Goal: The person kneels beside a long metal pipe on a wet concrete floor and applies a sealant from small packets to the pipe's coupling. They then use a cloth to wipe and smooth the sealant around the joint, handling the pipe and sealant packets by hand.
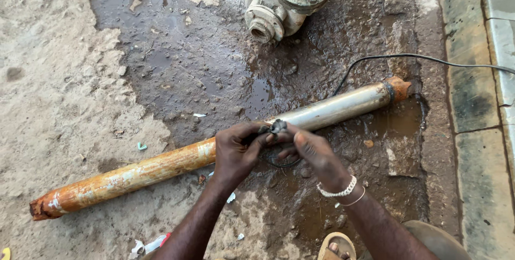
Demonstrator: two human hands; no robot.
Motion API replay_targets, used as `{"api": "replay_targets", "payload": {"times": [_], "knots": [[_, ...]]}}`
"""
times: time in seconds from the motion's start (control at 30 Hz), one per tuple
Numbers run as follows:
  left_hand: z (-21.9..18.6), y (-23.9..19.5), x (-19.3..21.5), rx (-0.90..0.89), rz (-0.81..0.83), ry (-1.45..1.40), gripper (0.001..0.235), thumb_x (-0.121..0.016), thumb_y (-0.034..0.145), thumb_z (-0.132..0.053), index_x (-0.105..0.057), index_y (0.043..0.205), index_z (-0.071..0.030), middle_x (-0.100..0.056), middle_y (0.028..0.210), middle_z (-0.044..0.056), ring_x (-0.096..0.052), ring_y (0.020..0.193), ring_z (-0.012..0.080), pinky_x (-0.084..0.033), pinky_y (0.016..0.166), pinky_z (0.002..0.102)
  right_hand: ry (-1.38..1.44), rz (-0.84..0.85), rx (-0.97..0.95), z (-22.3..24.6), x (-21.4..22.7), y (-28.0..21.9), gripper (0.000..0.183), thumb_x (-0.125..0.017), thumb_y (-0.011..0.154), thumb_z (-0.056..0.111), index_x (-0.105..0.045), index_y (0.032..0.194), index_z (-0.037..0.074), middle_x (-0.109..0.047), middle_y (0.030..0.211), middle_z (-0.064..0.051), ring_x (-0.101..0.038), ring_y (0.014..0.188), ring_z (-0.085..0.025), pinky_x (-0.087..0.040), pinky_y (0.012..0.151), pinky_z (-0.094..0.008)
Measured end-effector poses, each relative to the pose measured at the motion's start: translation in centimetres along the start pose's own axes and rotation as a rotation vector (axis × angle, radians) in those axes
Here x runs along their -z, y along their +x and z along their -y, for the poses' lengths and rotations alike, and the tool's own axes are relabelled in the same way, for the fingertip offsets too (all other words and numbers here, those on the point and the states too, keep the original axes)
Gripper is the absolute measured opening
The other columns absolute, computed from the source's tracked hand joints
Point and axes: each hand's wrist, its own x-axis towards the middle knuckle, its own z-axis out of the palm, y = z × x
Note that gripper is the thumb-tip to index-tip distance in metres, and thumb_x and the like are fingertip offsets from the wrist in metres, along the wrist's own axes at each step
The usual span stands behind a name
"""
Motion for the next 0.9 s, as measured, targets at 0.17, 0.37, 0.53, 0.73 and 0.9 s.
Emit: {"api": "replay_targets", "payload": {"times": [0.17,0.37,0.53,0.73,0.9], "knots": [[-0.2,-0.2,-0.2,0.074,0.209,0.095,0.028,-0.076,0.085,-0.005,-0.076,0.113,-0.008,-0.078,0.105,0.011,-0.077,0.09,0.0207,-0.067,0.078,0.034,0.237,-0.149,-0.051,-1.3,0.8,0.4,0.04,-0.066,0.098,0.032,-0.073,0.124,0.002,-0.08,0.095,-0.013,-0.074,0.076,-0.018,-0.063,0.067,-0.031],[0.0,-1.0,-1.5,0.056,0.211,0.066,0.042,-0.072,0.085,0.0,-0.07,0.126,-0.004,-0.076,0.115,0.015,-0.076,0.102,0.0246,-0.066,0.09,0.036,0.173,-0.195,0.053,-1.0,-0.1,0.4,0.035,-0.082,0.083,0.019,-0.069,0.111,0.003,-0.078,0.099,-0.011,-0.078,0.087,-0.015,-0.068,0.072,-0.029],[-0.2,-1.8,-2.8,-0.082,0.077,0.1,0.04,-0.068,0.094,-0.006,-0.066,0.134,-0.01,-0.076,0.118,0.014,-0.077,0.098,0.0221,-0.068,0.082,0.031,0.076,-0.209,0.068,-0.1,0.0,0.6,0.04,-0.075,0.089,0.026,-0.071,0.121,0.004,-0.079,0.103,-0.009,-0.077,0.087,-0.015,-0.068,0.073,-0.028],[-0.1,-2.3,-3.2,-0.333,-0.108,0.281,0.048,-0.07,0.095,-0.011,-0.06,0.142,-0.01,-0.06,0.148,0.016,-0.067,0.107,0.0208,-0.062,0.089,0.034,0.286,-0.078,-0.004,-1.8,-0.3,0.4,0.044,-0.073,0.09,0.03,-0.069,0.123,0.002,-0.079,0.101,-0.012,-0.078,0.087,-0.017,-0.069,0.077,-0.031],[-0.6,-2.3,-3.3,-0.282,0.093,0.456,0.054,-0.065,0.1,-0.017,-0.049,0.152,-0.012,-0.054,0.155,0.011,-0.06,0.095,0.0203,-0.058,0.083,0.031,0.411,-0.139,-0.007,-2.5,0.3,0.4,0.04,-0.079,0.095,0.027,-0.07,0.116,-0.007,-0.075,0.097,-0.019,-0.075,0.085,-0.024,-0.065,0.075,-0.04]]}}
